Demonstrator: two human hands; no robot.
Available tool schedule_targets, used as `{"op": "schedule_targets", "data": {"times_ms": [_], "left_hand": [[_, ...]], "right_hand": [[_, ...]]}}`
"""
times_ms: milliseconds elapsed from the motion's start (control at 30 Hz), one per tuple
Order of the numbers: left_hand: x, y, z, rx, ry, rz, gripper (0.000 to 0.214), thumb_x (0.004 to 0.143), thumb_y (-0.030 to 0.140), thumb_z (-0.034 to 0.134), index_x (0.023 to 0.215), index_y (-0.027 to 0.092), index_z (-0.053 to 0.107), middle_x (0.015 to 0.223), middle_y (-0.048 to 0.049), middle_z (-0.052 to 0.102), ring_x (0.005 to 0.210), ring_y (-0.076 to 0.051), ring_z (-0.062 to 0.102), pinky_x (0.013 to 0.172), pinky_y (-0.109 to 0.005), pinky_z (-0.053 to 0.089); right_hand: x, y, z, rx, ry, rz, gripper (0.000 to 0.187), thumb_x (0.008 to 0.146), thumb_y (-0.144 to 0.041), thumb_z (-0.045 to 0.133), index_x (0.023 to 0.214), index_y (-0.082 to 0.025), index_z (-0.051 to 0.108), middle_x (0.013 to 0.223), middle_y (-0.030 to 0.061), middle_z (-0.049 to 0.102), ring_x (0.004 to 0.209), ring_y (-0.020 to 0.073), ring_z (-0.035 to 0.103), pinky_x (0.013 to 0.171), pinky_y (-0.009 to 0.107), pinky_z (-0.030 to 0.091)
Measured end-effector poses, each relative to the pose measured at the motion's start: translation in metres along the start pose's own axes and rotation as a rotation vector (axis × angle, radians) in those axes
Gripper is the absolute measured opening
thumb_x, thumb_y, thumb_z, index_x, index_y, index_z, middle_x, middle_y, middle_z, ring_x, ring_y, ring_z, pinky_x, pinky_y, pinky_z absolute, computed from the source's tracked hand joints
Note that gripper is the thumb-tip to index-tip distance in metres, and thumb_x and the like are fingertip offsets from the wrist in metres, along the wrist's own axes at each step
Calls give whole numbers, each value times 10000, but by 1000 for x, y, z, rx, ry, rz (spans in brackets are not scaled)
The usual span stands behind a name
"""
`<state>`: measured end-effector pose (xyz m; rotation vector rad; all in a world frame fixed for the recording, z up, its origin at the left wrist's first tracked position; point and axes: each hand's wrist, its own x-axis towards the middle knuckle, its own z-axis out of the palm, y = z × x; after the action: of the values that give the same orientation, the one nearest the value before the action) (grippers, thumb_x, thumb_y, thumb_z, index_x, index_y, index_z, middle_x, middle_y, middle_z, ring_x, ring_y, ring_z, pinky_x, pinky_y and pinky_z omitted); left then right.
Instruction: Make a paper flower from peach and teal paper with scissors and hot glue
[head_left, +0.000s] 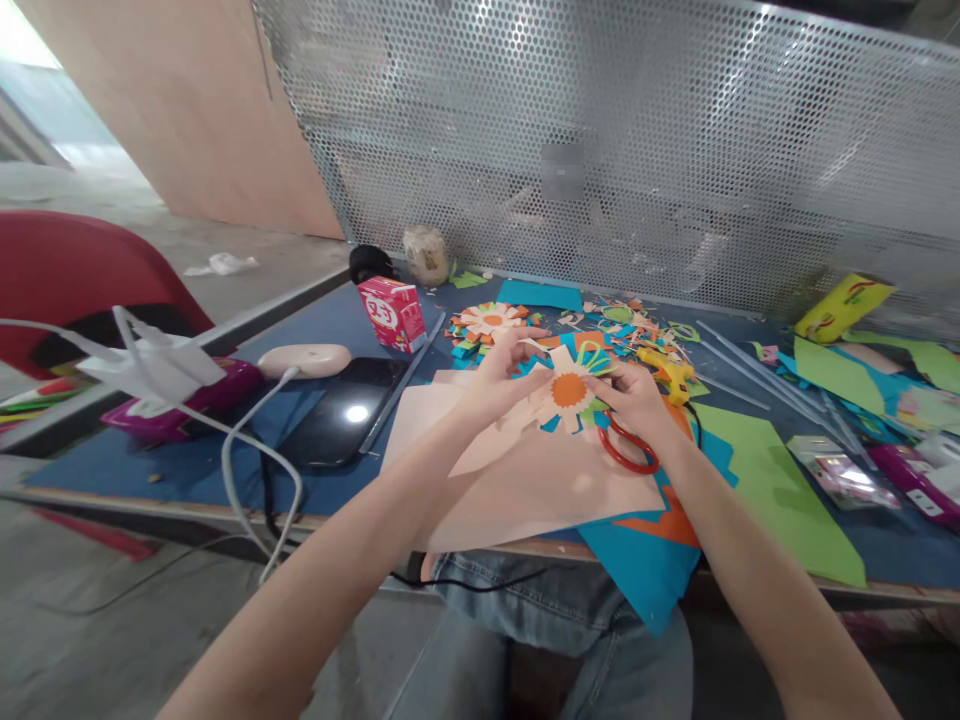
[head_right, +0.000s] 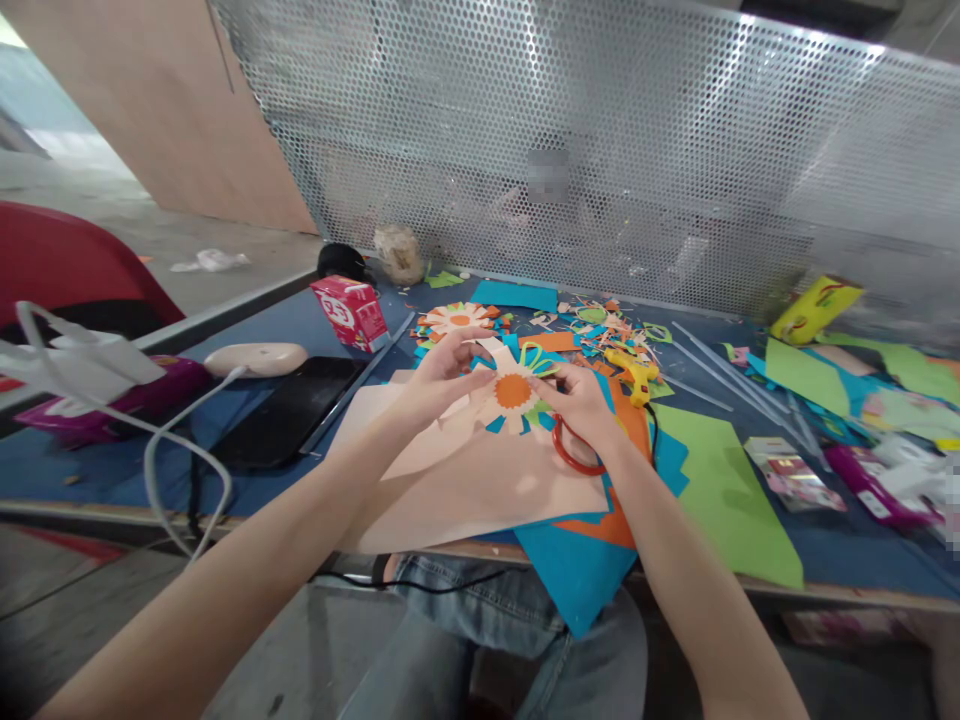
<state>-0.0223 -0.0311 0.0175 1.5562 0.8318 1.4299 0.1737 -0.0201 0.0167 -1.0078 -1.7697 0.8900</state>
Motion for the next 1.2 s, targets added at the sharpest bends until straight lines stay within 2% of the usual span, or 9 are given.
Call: {"op": "schedule_targets", "data": {"times_ms": [167,400,567,833,933,1067,1200], "left_hand": [[-1,5,2,-4,23,4,372,639,173,649,992,197,536,1091,-58,569,805,-110,561,661,-229,440],[-2,9,2,4,44,-30,388,631,172,651,1000,191,535,1126,-73,570,801,-107,559,654,-230,454],[-1,7,2,-3,44,-80,451,614,201,665,1039,167,518,969,-62,603,792,-120,568,638,-235,445],[1,1,2,15,43,-73,474,604,216,682,1042,192,505,826,-5,562,765,-122,543,648,-242,417],[4,0,0,-9,103,-17,478,583,221,697,1023,201,511,829,-3,555,784,-131,532,649,-244,409],[8,1,-3,-166,261,52,309,615,229,621,915,210,550,790,0,539,769,-131,515,666,-252,400],[12,4,-6,-301,361,-24,234,612,208,543,843,196,575,702,3,506,669,-117,478,575,-239,339]], "right_hand": [[-1,3,0,-30,3,-19,252,714,-438,630,702,-186,635,549,-25,496,490,90,426,453,218,343],[-2,1,0,-43,6,-34,235,723,-417,627,693,-184,633,553,-35,477,480,76,398,457,215,319],[0,3,-1,-52,16,-30,262,712,-410,638,611,-175,581,533,-48,431,475,64,352,460,212,292],[1,3,0,-36,12,-37,264,698,-435,639,635,-181,601,568,-24,505,506,86,407,489,225,344],[1,2,1,-38,26,-46,266,687,-439,646,624,-187,590,556,-27,492,500,86,395,482,225,339],[1,1,1,-54,50,-55,276,686,-453,637,625,-188,592,525,-38,437,488,83,362,464,223,306],[4,2,-1,-31,116,-55,287,664,-458,644,610,-185,572,527,-46,399,500,80,337,480,231,287]]}}
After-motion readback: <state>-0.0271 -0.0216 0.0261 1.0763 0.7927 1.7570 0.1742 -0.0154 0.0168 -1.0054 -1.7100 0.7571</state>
